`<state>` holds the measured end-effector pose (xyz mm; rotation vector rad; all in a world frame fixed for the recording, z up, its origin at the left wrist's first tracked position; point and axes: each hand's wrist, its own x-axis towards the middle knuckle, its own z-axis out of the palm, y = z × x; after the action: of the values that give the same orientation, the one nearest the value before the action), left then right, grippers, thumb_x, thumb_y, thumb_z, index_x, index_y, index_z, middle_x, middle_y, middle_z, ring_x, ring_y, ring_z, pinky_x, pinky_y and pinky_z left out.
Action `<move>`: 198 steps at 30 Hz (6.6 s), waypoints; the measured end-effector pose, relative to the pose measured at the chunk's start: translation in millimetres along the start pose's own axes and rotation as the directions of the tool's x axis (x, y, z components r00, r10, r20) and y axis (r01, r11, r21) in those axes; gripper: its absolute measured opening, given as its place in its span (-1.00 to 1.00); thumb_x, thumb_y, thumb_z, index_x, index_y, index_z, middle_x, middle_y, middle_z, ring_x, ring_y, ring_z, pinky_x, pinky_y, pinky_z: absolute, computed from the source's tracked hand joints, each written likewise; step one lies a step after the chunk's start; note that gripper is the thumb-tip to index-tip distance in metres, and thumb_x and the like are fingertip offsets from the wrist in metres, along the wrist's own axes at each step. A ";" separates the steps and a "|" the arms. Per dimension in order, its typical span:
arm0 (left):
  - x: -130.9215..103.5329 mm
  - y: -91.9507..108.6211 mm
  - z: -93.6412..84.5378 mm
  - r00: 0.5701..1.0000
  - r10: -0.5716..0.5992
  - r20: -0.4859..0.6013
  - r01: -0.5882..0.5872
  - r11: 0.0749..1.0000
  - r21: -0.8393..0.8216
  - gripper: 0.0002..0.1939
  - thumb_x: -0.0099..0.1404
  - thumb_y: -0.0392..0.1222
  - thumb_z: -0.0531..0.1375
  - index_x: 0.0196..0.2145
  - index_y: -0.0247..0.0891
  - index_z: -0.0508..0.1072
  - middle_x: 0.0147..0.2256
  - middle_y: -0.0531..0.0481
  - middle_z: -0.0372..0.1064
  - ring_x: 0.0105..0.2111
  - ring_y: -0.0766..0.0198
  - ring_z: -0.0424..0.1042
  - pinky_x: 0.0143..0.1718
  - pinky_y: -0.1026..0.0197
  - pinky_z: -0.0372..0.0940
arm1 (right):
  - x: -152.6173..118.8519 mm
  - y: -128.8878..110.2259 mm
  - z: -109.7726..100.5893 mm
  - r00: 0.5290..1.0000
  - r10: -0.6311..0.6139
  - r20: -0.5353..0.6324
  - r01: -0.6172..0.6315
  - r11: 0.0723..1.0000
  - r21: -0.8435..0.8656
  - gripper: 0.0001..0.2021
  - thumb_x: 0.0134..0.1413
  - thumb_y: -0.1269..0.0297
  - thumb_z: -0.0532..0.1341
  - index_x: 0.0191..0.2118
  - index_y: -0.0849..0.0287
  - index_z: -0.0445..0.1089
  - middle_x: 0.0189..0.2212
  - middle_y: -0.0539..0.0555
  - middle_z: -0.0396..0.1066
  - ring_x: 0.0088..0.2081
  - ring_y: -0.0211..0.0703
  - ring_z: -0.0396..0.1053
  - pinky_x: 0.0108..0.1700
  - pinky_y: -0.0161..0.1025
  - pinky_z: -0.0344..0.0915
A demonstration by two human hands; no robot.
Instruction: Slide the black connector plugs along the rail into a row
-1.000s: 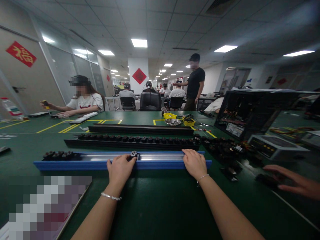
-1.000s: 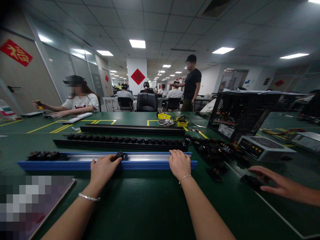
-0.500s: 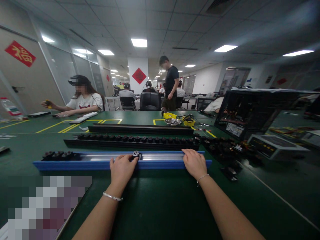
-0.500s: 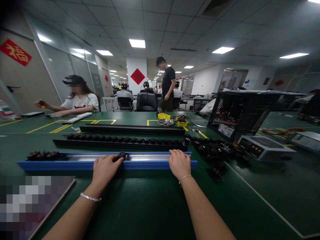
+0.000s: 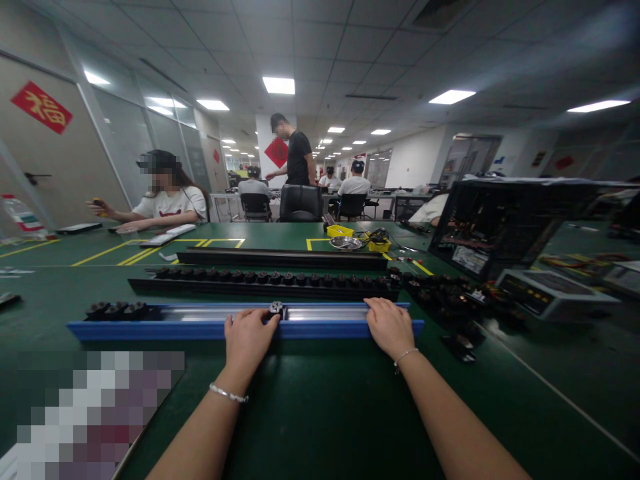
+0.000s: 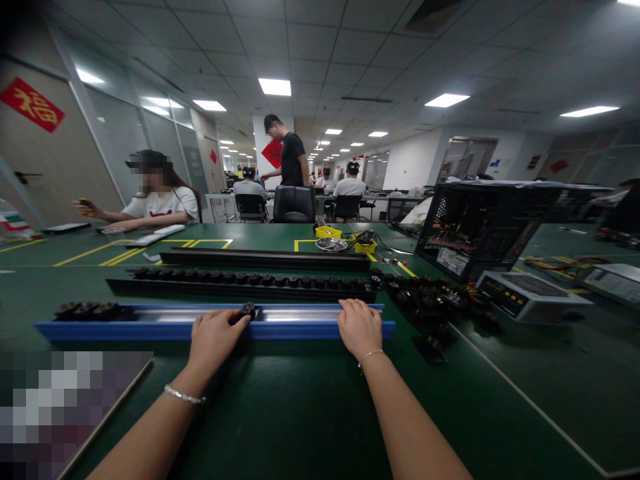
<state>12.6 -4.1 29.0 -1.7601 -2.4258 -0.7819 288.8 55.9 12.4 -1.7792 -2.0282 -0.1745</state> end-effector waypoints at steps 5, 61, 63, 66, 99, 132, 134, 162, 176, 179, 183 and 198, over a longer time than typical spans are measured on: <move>0.2 0.1 0.9 1.000 0.007 0.002 -0.007 1.000 -0.005 -0.62 0.16 0.08 0.03 -0.21 -0.12 0.50 -0.15 -0.09 0.45 -0.03 0.05 0.29 0.12 -0.10 -0.07 | -0.6 -0.4 -0.6 1.000 0.008 0.000 -0.008 1.000 0.004 -0.60 0.14 0.30 -0.11 0.01 0.07 0.33 0.02 0.01 0.33 0.09 -0.16 0.16 0.06 -0.11 -0.01; -1.8 4.7 6.3 0.994 0.086 0.065 -0.083 0.995 -0.047 -0.64 0.23 0.00 -0.05 -0.17 -0.05 0.48 -0.06 -0.07 0.41 0.11 0.05 0.14 0.15 -0.29 -0.27 | 0.3 0.6 -0.4 1.000 0.000 0.007 0.000 1.000 -0.027 -0.59 0.13 0.31 -0.10 0.01 0.05 0.33 0.03 0.02 0.33 0.09 -0.15 0.16 0.07 -0.13 0.00; -1.9 5.0 6.4 0.994 0.089 0.070 -0.086 0.995 -0.050 -0.64 0.23 0.00 -0.04 -0.17 -0.04 0.48 -0.06 -0.07 0.41 0.11 0.05 0.14 0.15 -0.30 -0.28 | 0.4 0.7 -0.5 1.000 0.001 0.012 -0.001 1.000 -0.026 -0.59 0.14 0.31 -0.11 0.02 0.05 0.33 0.03 0.02 0.32 0.09 -0.15 0.16 0.06 -0.13 0.01; -2.2 5.4 6.4 0.993 0.099 0.070 -0.095 0.994 -0.057 -0.64 0.22 0.00 -0.04 -0.17 -0.04 0.47 -0.06 -0.08 0.40 0.11 0.05 0.14 0.15 -0.31 -0.29 | 0.2 0.6 -0.5 1.000 0.003 0.010 -0.003 1.000 -0.016 -0.59 0.14 0.30 -0.11 0.02 0.05 0.32 0.03 0.01 0.32 0.09 -0.16 0.16 0.06 -0.12 0.00; -4.6 6.0 11.1 0.983 0.173 0.058 -0.168 0.982 -0.088 -0.67 0.25 -0.02 -0.03 -0.15 0.00 0.45 -0.05 0.01 0.41 0.12 0.05 0.13 0.12 -0.41 -0.37 | -0.2 0.1 -0.6 1.000 0.000 0.002 0.000 1.000 -0.002 -0.60 0.14 0.30 -0.11 0.01 0.06 0.33 0.03 0.02 0.33 0.09 -0.16 0.17 0.06 -0.13 -0.01; -7.6 11.9 11.5 0.956 0.280 0.091 -0.273 0.958 -0.085 -0.66 0.27 -0.04 -0.05 -0.09 0.00 0.41 -0.06 0.04 0.42 0.12 0.11 0.15 0.11 -0.43 -0.49 | -0.1 0.2 0.6 1.000 0.004 -0.009 -0.005 1.000 -0.022 -0.60 0.13 0.31 -0.10 0.00 0.04 0.34 0.01 0.01 0.34 0.08 -0.16 0.17 0.05 -0.13 0.01; -8.0 12.3 11.0 0.955 0.282 0.094 -0.275 0.958 -0.084 -0.66 0.27 -0.03 -0.05 -0.09 0.00 0.41 -0.06 0.03 0.42 0.12 0.12 0.16 0.12 -0.42 -0.48 | -0.1 0.4 1.5 1.000 0.002 -0.012 -0.002 1.000 -0.019 -0.60 0.13 0.32 -0.10 0.00 0.04 0.34 0.01 0.00 0.34 0.08 -0.16 0.17 0.05 -0.13 0.01; -8.4 13.5 15.5 0.938 0.328 0.111 -0.323 0.945 -0.056 -0.61 0.27 -0.01 -0.06 -0.04 -0.05 0.39 -0.03 -0.01 0.40 0.10 0.15 0.19 0.20 -0.23 -0.31 | -0.5 -0.3 -0.5 1.000 0.007 0.004 -0.007 1.000 0.000 -0.60 0.13 0.31 -0.11 0.01 0.06 0.33 0.03 0.02 0.33 0.09 -0.15 0.16 0.06 -0.12 -0.01; -10.2 13.2 17.1 0.931 0.351 0.101 -0.346 0.936 -0.062 -0.61 0.28 0.02 -0.06 -0.01 0.00 0.36 -0.03 0.00 0.39 0.11 0.16 0.18 0.19 -0.29 -0.42 | -0.1 -0.9 -2.8 1.000 0.010 0.029 -0.010 1.000 -0.011 -0.58 0.15 0.29 -0.13 0.02 0.06 0.32 0.03 0.01 0.32 0.10 -0.15 0.15 0.06 -0.11 0.00; -11.2 14.6 16.9 0.931 0.349 0.106 -0.347 0.937 -0.045 -0.61 0.27 0.01 -0.06 0.00 0.01 0.35 -0.03 0.00 0.39 0.11 0.15 0.18 0.19 -0.30 -0.40 | -0.2 -1.1 -2.8 0.999 0.011 0.031 -0.011 1.000 -0.013 -0.58 0.14 0.30 -0.13 0.03 0.06 0.32 0.04 0.02 0.32 0.10 -0.16 0.15 0.07 -0.12 0.00; -11.8 15.3 16.7 0.928 0.359 0.102 -0.360 0.933 -0.017 -0.61 0.27 0.01 -0.04 0.00 0.00 0.34 -0.03 -0.02 0.39 0.10 0.14 0.19 0.19 -0.28 -0.34 | -0.3 -0.8 -1.8 1.000 0.010 0.025 -0.010 1.000 -0.005 -0.59 0.14 0.30 -0.12 0.02 0.06 0.32 0.03 0.01 0.32 0.10 -0.16 0.15 0.07 -0.12 -0.01; -15.8 22.1 17.2 0.917 0.386 0.097 -0.386 0.922 -0.019 -0.60 0.25 0.00 -0.03 0.03 0.01 0.32 -0.10 0.01 0.43 0.02 0.13 0.25 0.20 -0.25 -0.33 | -0.3 0.5 1.1 1.000 -0.003 -0.011 0.003 0.999 -0.038 -0.60 0.14 0.31 -0.10 0.00 0.04 0.34 0.02 0.01 0.33 0.08 -0.16 0.17 0.06 -0.13 0.01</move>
<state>42.5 -5.7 17.1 -2.2256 -2.0177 -0.6608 289.1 56.1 11.1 -1.7938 -2.0327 -0.2245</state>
